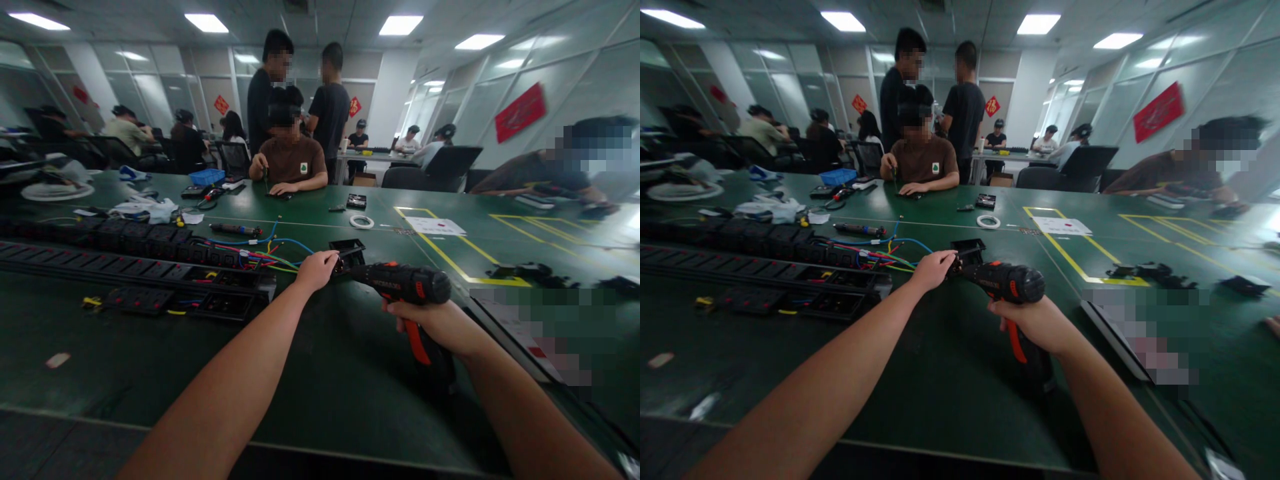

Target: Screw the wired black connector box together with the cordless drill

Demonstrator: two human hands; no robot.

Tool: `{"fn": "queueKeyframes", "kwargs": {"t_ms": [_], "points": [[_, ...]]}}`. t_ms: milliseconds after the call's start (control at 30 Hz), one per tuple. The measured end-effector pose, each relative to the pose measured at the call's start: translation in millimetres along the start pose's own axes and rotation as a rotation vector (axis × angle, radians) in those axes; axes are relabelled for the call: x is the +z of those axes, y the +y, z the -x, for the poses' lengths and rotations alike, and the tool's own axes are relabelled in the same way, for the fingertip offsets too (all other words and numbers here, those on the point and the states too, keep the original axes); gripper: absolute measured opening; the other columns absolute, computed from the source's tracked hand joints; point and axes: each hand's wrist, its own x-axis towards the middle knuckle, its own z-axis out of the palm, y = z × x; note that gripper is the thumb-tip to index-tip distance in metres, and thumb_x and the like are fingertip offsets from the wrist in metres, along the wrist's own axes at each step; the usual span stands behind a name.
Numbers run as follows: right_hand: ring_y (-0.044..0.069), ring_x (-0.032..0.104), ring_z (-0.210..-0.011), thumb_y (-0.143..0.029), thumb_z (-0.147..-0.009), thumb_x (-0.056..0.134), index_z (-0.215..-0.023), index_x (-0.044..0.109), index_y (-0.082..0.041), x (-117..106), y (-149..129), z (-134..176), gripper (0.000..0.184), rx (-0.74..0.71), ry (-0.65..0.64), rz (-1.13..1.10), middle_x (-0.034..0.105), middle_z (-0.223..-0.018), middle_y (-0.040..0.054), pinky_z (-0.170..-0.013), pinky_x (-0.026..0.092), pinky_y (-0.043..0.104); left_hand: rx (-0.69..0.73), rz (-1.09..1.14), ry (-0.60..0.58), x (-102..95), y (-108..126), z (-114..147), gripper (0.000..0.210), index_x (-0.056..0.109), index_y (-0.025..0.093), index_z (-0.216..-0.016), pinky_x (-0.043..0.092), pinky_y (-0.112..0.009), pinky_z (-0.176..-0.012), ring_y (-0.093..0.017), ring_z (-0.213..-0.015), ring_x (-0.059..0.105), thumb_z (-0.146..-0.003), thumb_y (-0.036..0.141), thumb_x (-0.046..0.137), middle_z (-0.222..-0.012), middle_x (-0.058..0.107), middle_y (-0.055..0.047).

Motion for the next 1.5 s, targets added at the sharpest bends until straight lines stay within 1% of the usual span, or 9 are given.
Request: {"fn": "queueKeyframes", "kwargs": {"t_ms": [333,500,633,767,900,967,1200,1400,1500], "points": [[0.018,0.061,-0.057,-0.042,-0.078,0.071,-0.085,0.068,-0.02,1.8,-6.2,2.5,0.024,0.041,0.01,0.02,0.066,-0.06,-0.0007,-0.053,0.044,0.028,0.007,0.023,-0.024,0.2,-2.0,-1.3,0.04,0.071,0.021,-0.125,0.045,-0.032,-0.107,-0.023,-0.123,0.062,-0.101,0.037,0.042,-0.13,0.07,-0.006],[0.016,0.057,-0.055,-0.044,-0.078,0.07,-0.078,0.066,-0.019,2.8,-7.2,2.6,0.025,0.041,0.005,0.028,0.064,-0.059,-0.0007,-0.052,0.042,0.027,0.018,0.047,-0.018,-0.1,-1.4,-1.0,0.04,0.07,0.021,-0.126,0.044,-0.033,-0.107,-0.023,-0.123,0.062,-0.101,0.036,0.043,-0.13,0.069,-0.006],[0.016,0.057,-0.055,-0.044,-0.077,0.071,-0.08,0.067,-0.018,2.6,-6.0,1.7,0.026,0.046,0.005,0.038,0.064,-0.059,-0.0005,-0.052,0.041,0.027,0.007,0.041,-0.026,0.3,-1.7,-1.0,0.04,0.07,0.022,-0.126,0.044,-0.03,-0.107,-0.021,-0.123,0.061,-0.101,0.036,0.042,-0.131,0.069,-0.004],[0.017,0.059,-0.057,-0.043,-0.076,0.072,-0.081,0.067,-0.018,2.1,-4.8,1.3,0.026,0.06,0.005,0.031,0.065,-0.061,0.0004,-0.054,0.043,0.029,0.001,0.031,-0.036,1.3,-2.8,-2.0,0.041,0.07,0.022,-0.126,0.044,-0.03,-0.106,-0.021,-0.123,0.061,-0.101,0.036,0.041,-0.131,0.069,-0.004],[0.016,0.056,-0.055,-0.044,-0.077,0.069,-0.068,0.064,-0.019,3.1,-7.6,2.7,0.027,0.03,0.002,0.057,0.063,-0.058,0.0005,-0.054,0.042,0.029,-0.005,0.022,-0.038,1.6,-3.2,-2.9,0.041,0.071,0.022,-0.125,0.045,-0.031,-0.106,-0.022,-0.121,0.062,-0.101,0.036,0.041,-0.13,0.069,-0.005],[0.015,0.055,-0.055,-0.044,-0.077,0.068,-0.066,0.063,-0.019,3.8,-9.4,3.6,0.028,0.015,0.003,0.066,0.062,-0.058,0.0003,-0.054,0.041,0.029,-0.003,0.021,-0.038,1.4,-2.8,-3.1,0.041,0.071,0.022,-0.125,0.045,-0.032,-0.106,-0.023,-0.121,0.062,-0.101,0.036,0.041,-0.13,0.069,-0.006],[0.016,0.056,-0.055,-0.044,-0.076,0.068,-0.073,0.065,-0.019,3.6,-8.1,2.7,0.025,0.051,-0.005,0.046,0.063,-0.058,-0.0002,-0.053,0.041,0.028,0.001,0.045,-0.029,1.4,-2.3,-3.8,0.04,0.072,0.02,-0.123,0.045,-0.032,-0.106,-0.024,-0.122,0.062,-0.1,0.035,0.043,-0.13,0.069,-0.007],[0.016,0.056,-0.054,-0.044,-0.075,0.07,-0.066,0.063,-0.019,4.3,-10.6,3.1,0.028,0.027,-0.009,0.052,0.062,-0.057,0.0003,-0.053,0.042,0.028,0.009,0.051,-0.022,2.1,-2.6,-4.0,0.039,0.072,0.02,-0.123,0.045,-0.032,-0.106,-0.023,-0.122,0.062,-0.1,0.034,0.043,-0.128,0.07,-0.007],[0.016,0.057,-0.055,-0.044,-0.076,0.07,-0.068,0.064,-0.019,4.1,-10.7,3.3,0.027,0.022,0.001,0.044,0.063,-0.058,0.0007,-0.054,0.043,0.028,0.011,0.049,-0.017,1.9,-2.0,-3.1,0.039,0.072,0.02,-0.123,0.045,-0.032,-0.105,-0.023,-0.121,0.063,-0.1,0.034,0.043,-0.128,0.071,-0.007]]}}
